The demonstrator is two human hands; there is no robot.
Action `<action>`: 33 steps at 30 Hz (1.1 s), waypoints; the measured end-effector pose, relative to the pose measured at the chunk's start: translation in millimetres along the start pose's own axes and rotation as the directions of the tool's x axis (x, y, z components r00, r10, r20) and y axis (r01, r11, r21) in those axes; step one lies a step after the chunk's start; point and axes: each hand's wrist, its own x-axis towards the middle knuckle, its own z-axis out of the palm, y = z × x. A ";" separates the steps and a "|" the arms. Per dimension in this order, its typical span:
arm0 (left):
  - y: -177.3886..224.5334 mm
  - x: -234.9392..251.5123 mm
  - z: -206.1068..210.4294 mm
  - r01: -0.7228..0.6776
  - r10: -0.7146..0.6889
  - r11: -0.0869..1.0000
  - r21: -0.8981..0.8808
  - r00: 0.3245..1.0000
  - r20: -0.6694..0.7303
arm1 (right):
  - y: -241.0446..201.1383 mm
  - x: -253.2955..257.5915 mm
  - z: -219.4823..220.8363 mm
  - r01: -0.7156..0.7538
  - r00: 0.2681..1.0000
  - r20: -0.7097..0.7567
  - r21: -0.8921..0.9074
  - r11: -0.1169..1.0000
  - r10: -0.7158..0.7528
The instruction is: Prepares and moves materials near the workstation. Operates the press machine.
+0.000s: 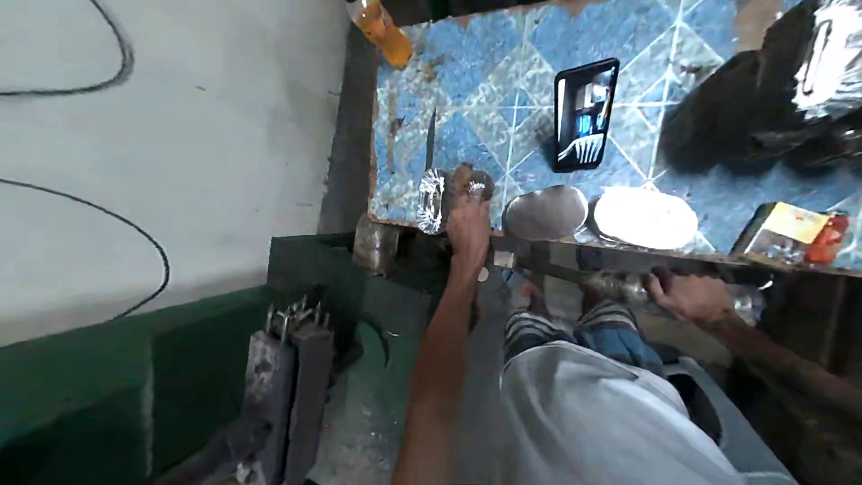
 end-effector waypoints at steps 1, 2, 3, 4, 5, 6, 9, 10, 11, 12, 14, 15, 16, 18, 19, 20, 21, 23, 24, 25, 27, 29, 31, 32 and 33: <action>-5.4 -1.0 5.9 -0.012 0.012 1.000 -0.007 0.998 -0.056 | -1.8 1.1 -0.1 0.012 1.000 0.003 0.013 1.000 -0.013; -8.4 -1.5 9.6 -0.007 0.007 1.000 -0.001 0.996 -0.089 | -5.9 -0.9 -3.6 0.019 0.999 0.030 0.025 0.999 -0.020; -9.5 -1.5 9.6 0.004 -0.003 1.000 0.007 0.996 -0.092 | -12.9 -5.0 -11.9 0.010 0.995 0.095 0.049 0.999 -0.015; -7.5 -0.1 8.1 0.003 -0.002 1.000 0.011 0.996 -0.087 | -20.9 -8.8 -25.1 -0.008 0.987 0.159 0.075 0.997 -0.005; -2.2 1.9 5.6 -0.014 0.015 1.000 0.010 0.997 -0.069 | -30.5 -12.5 -43.2 -0.021 0.978 0.208 0.126 0.992 -0.006; 4.6 2.1 4.4 -0.072 0.072 0.997 0.007 0.997 -0.042 | -42.2 -20.0 -64.0 0.000 0.972 0.228 0.204 0.979 -0.047; 33.9 5.2 7.8 -0.451 0.452 0.892 -0.029 0.891 0.031 | -87.4 -47.2 -122.6 0.275 0.955 -0.197 0.318 0.907 -0.220; 43.9 9.3 14.9 -0.551 0.554 0.833 -0.056 0.829 0.081 | -96.4 -44.9 -131.9 0.360 0.895 -0.374 0.278 0.890 -0.245; 52.2 14.6 26.3 -0.612 0.614 0.788 -0.061 0.778 0.134 | -100.3 -36.2 -138.8 0.396 0.847 -0.465 0.225 0.890 -0.259; 57.9 19.3 38.1 -0.637 0.634 0.769 -0.057 0.748 0.195 | -99.3 -23.9 -143.3 0.399 0.836 -0.474 0.176 0.900 -0.278; 62.0 25.7 49.6 -0.637 0.611 0.770 -0.038 0.720 0.329 | -89.2 1.6 -151.3 0.400 0.882 -0.321 0.120 0.909 -0.345; 59.8 28.2 48.6 -0.641 0.615 0.765 -0.064 0.698 0.366 | -82.6 10.2 -158.2 0.432 0.888 -0.225 0.109 0.895 -0.401; 56.1 33.6 43.9 -0.647 0.638 0.753 -0.123 0.672 0.375 | -73.8 20.6 -166.4 0.488 0.869 -0.154 0.122 0.864 -0.469; 48.8 47.7 28.5 -0.636 0.704 0.708 -0.306 0.609 0.365 | -56.4 40.8 -183.0 0.608 0.791 -0.077 0.204 0.767 -0.606; 46.6 54.2 20.7 -0.615 0.714 0.700 -0.363 0.584 0.386 | -50.9 49.0 -188.2 0.636 0.762 -0.064 0.263 0.725 -0.645; 46.9 61.3 13.5 -0.601 0.704 0.709 -0.370 0.566 0.429 | -48.1 56.2 -194.3 0.641 0.748 -0.045 0.308 0.703 -0.662; 50.5 66.9 7.3 -0.597 0.679 0.727 -0.339 0.552 0.484 | -47.1 61.4 -198.8 0.643 0.738 -0.035 0.336 0.688 -0.673; 58.9 68.4 9.4 -0.649 0.660 0.722 -0.239 0.542 0.520 | -47.7 62.4 -198.3 0.652 0.732 -0.035 0.324 0.685 -0.680; 60.5 61.6 20.4 -0.700 0.693 0.688 -0.192 0.555 0.459 | -49.1 55.8 -191.8 0.653 0.743 -0.059 0.286 0.702 -0.667; 63.1 49.5 30.8 -0.729 0.696 0.675 -0.112 0.579 0.424 | -52.7 43.7 -181.3 0.636 0.767 -0.092 0.241 0.733 -0.635; 67.7 27.5 50.4 -0.705 0.649 0.709 0.015 0.660 0.378 | -60.4 22.0 -154.5 0.576 0.810 -0.229 0.135 0.806 -0.540; 62.6 11.4 60.3 -0.697 0.663 0.715 0.058 0.701 0.262 | -66.2 11.8 -126.8 0.537 0.785 -0.387 0.033 0.843 -0.485; 57.4 -12.9 41.2 -0.650 0.644 0.760 0.006 0.754 0.129 | -79.9 -8.0 -124.5 0.483 0.805 -0.446 0.109 0.869 -0.391; 62.7 -31.1 23.1 -0.586 0.589 0.807 -0.080 0.808 0.016 | -86.6 -27.3 -134.4 0.459 0.815 -0.484 0.207 0.864 -0.317; 74.6 -49.0 1.1 -0.471 0.474 0.844 -0.257 0.879 -0.056 | -92.2 -50.9 -150.4 0.454 0.799 -0.559 0.323 0.830 -0.220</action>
